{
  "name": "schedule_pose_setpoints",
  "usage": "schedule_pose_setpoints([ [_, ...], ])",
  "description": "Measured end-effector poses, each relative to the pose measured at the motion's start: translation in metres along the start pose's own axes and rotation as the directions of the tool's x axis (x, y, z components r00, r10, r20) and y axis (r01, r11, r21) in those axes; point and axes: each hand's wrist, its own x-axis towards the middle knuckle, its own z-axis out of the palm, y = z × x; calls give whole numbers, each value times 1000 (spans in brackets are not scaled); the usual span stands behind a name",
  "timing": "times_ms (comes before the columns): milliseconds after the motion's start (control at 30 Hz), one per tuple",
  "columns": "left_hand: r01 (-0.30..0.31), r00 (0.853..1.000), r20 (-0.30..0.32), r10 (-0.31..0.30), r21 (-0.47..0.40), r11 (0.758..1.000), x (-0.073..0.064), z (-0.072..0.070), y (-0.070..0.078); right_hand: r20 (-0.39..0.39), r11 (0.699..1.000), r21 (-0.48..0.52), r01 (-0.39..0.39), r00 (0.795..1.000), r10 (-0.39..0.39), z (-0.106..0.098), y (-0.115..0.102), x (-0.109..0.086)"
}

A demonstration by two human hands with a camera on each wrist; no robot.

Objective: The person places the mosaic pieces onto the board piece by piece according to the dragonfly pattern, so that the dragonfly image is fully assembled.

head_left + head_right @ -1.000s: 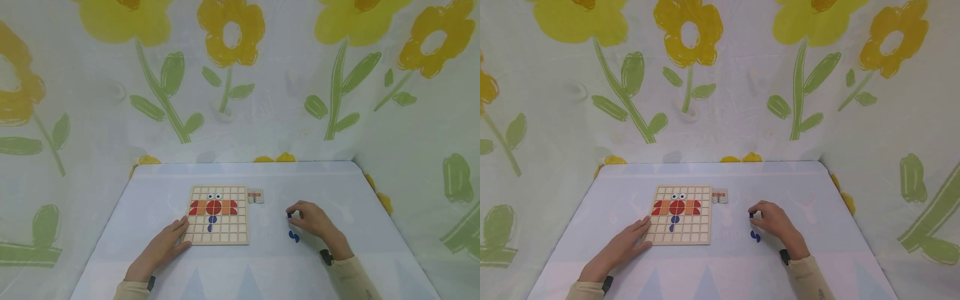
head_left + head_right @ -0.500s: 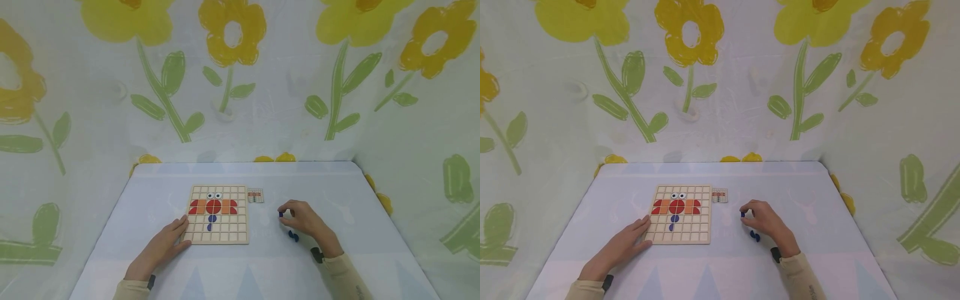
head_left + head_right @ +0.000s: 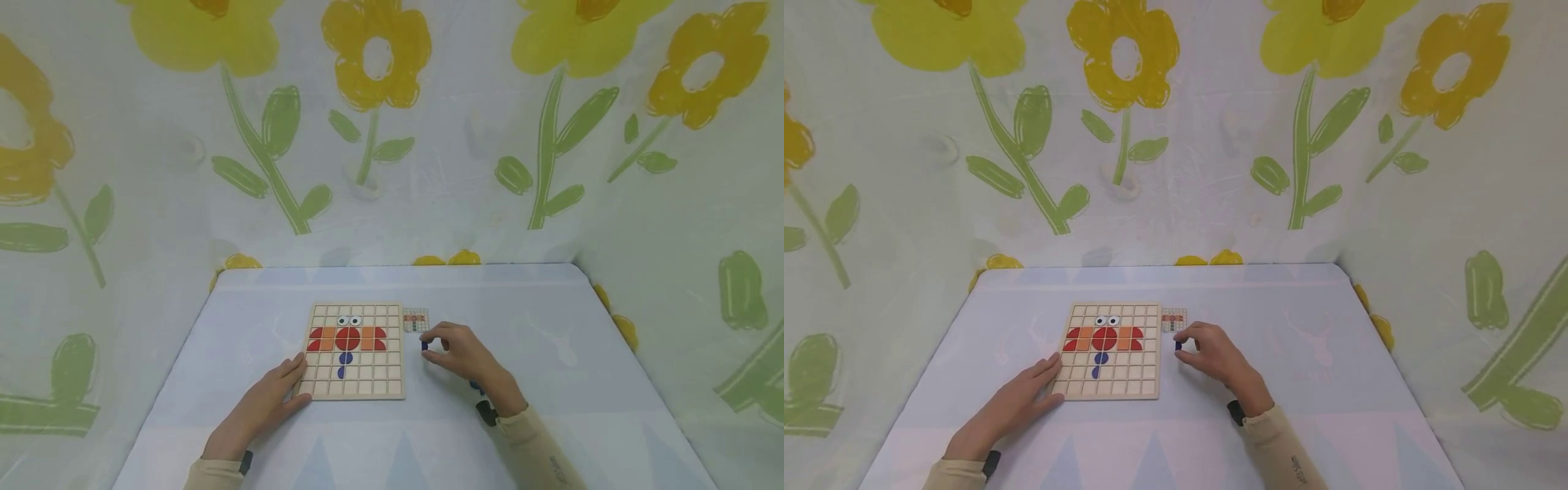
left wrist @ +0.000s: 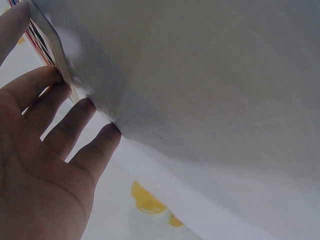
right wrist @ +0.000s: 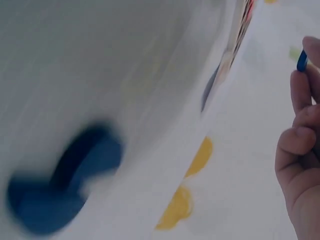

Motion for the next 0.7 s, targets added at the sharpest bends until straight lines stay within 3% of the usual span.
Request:
schedule_pose_setpoints([
  [133,-3,1000,-2,3,-5,1000,0,0,0,-12,999,-7,45,999,-46,14,-19,11],
  [433,19,1000,14,-19,6,1000,1,-1,1,66,993,63,104,992,-108,47,-54,38],
  [700,3,1000,5,-3,2,1000,0,0,0,120,991,31,133,984,-135,72,-78,53],
])
